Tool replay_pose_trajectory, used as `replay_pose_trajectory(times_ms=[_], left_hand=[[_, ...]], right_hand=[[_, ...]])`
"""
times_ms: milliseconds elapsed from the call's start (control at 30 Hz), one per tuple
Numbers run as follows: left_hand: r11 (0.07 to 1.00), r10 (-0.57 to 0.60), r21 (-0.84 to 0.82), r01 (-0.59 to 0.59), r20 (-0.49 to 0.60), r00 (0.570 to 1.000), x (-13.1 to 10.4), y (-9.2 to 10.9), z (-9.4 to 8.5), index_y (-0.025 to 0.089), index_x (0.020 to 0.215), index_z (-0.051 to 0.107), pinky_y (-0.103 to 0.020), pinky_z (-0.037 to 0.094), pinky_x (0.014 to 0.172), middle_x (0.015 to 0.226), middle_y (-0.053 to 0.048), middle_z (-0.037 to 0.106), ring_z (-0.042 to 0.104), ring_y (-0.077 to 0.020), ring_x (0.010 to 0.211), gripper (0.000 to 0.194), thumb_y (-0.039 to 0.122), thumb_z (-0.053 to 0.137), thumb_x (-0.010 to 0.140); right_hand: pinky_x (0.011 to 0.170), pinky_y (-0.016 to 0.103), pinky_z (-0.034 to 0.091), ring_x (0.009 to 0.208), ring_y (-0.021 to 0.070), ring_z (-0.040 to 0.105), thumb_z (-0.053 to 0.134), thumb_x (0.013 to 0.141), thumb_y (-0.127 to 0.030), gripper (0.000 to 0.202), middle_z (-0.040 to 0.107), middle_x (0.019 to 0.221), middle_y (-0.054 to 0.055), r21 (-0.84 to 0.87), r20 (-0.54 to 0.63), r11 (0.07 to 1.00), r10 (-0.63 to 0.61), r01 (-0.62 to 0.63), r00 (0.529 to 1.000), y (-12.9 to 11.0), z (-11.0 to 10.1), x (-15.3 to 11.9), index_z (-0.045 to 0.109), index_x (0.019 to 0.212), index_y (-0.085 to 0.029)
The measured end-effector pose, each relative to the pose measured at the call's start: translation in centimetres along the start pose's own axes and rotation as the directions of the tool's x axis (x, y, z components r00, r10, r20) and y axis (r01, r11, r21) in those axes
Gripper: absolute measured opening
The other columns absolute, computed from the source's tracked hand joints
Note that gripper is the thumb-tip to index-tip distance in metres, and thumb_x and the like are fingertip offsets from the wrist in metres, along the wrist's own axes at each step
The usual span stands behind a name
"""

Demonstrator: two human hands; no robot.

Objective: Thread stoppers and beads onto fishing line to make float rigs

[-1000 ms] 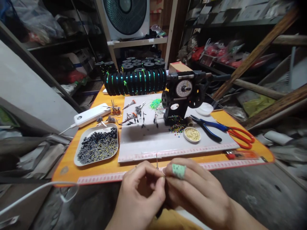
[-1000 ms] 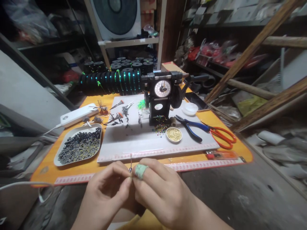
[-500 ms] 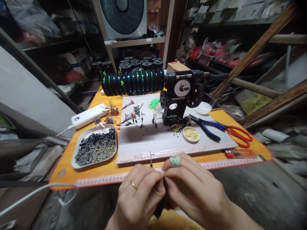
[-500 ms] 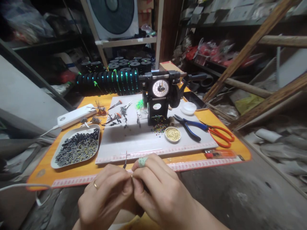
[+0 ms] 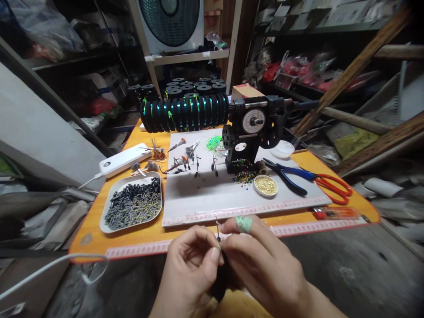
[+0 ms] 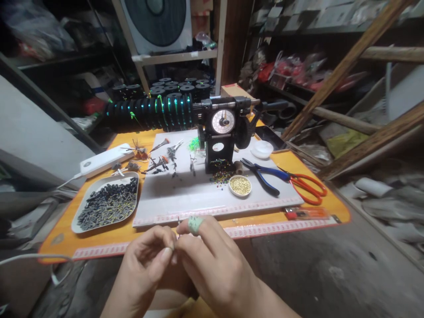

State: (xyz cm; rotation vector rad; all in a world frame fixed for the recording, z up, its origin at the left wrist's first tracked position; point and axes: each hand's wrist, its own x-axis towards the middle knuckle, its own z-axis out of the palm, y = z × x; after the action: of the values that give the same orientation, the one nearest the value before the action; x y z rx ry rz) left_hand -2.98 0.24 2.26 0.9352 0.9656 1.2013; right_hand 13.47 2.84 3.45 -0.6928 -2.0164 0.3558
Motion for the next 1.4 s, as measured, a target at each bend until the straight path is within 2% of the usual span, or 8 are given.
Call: replay_pose_trajectory(times_ms=[133,233,367,633,767,1067,1267,1400], left_hand=[[0.996,0.058,0.068,-0.049,-0.128,0.990,-0.4,0.0,0.8,0.018,0.074,0.067,-0.017,0.049,0.062,0.067,0.000,0.065,0.059,-0.0113,0.062,0.010,0.023,0.073,0.081],[0.948,0.251,0.252,-0.193,-0.223,0.942,-0.9,-0.2,1.6,0.020,0.074,0.069,-0.018,0.050,0.064,0.070,0.001,0.068,0.063,-0.0123,0.065,0.008,0.014,0.070,0.078],[0.831,0.439,0.441,-0.338,-0.148,0.886,-1.2,-0.8,1.5,0.023,0.079,0.072,-0.017,0.051,0.068,0.074,0.002,0.072,0.067,-0.0117,0.069,0.015,0.009,0.067,0.080],[0.967,0.248,0.110,-0.228,-0.231,0.941,-1.8,-1.5,1.4,0.020,0.074,0.067,-0.018,0.055,0.063,0.076,0.000,0.072,0.066,-0.0100,0.062,0.011,0.018,0.070,0.084],[0.966,0.236,0.167,-0.196,-0.274,0.932,-2.0,-1.5,1.8,0.022,0.082,0.068,-0.016,0.057,0.064,0.077,0.001,0.075,0.070,-0.0102,0.064,0.010,0.013,0.073,0.080],[0.629,0.543,0.635,-0.449,0.054,0.838,-1.5,-1.5,-0.4,0.023,0.092,0.071,-0.017,0.057,0.075,0.085,0.001,0.076,0.073,-0.0118,0.078,0.023,0.003,0.068,0.081],[0.802,0.511,0.451,-0.393,-0.177,0.841,-1.6,-2.1,0.8,0.025,0.083,0.073,-0.019,0.055,0.072,0.081,0.001,0.071,0.069,-0.0140,0.076,0.014,0.011,0.072,0.082],[0.911,0.389,0.287,-0.296,-0.359,0.849,-1.7,-2.2,1.8,0.023,0.072,0.074,-0.019,0.052,0.066,0.077,0.000,0.063,0.063,-0.0140,0.073,0.009,0.027,0.080,0.077]], right_hand=[[0.080,0.027,0.057,0.091,0.0177,0.063,0.053,0.084,0.003,0.028,0.065,0.095,0.011,0.041,-0.020,0.998,0.047,-0.046,0.999,-0.6,-0.2,-0.2,0.063,0.104,-0.013],[0.079,0.024,0.057,0.089,0.0160,0.065,0.055,0.085,-0.004,0.022,0.065,0.092,0.009,0.171,0.027,0.967,0.189,-0.191,0.982,-1.0,-0.4,-0.3,0.065,0.102,-0.013],[0.077,0.019,0.054,0.084,0.0122,0.067,0.055,0.088,-0.004,0.016,0.065,0.087,0.005,0.216,0.023,0.937,0.275,-0.273,0.961,-0.9,-0.3,-0.5,0.065,0.092,-0.016],[0.072,0.020,0.053,0.079,0.0117,0.066,0.054,0.092,-0.011,0.014,0.065,0.083,0.003,0.242,0.050,0.891,0.383,-0.383,0.923,-0.7,0.1,-1.3,0.063,0.086,-0.018],[0.071,0.020,0.052,0.078,0.0116,0.065,0.054,0.092,-0.011,0.014,0.065,0.082,0.003,0.237,0.054,0.893,0.380,-0.382,0.923,-0.6,0.2,-1.3,0.064,0.086,-0.018],[0.068,0.023,0.050,0.074,0.0128,0.061,0.053,0.091,-0.012,0.012,0.063,0.080,0.002,0.193,0.071,0.902,0.379,-0.386,0.922,-1.0,-0.2,-1.3,0.062,0.086,-0.019],[0.075,0.028,0.049,0.080,0.0160,0.059,0.049,0.095,-0.017,0.014,0.064,0.082,0.002,0.244,0.178,0.836,0.459,-0.491,0.870,-1.3,-0.1,-1.2,0.061,0.087,-0.021],[0.076,0.029,0.049,0.082,0.0167,0.059,0.049,0.093,-0.015,0.015,0.063,0.084,0.003,0.280,0.148,0.843,0.435,-0.459,0.888,-1.5,-0.1,-1.0,0.061,0.086,-0.020]])
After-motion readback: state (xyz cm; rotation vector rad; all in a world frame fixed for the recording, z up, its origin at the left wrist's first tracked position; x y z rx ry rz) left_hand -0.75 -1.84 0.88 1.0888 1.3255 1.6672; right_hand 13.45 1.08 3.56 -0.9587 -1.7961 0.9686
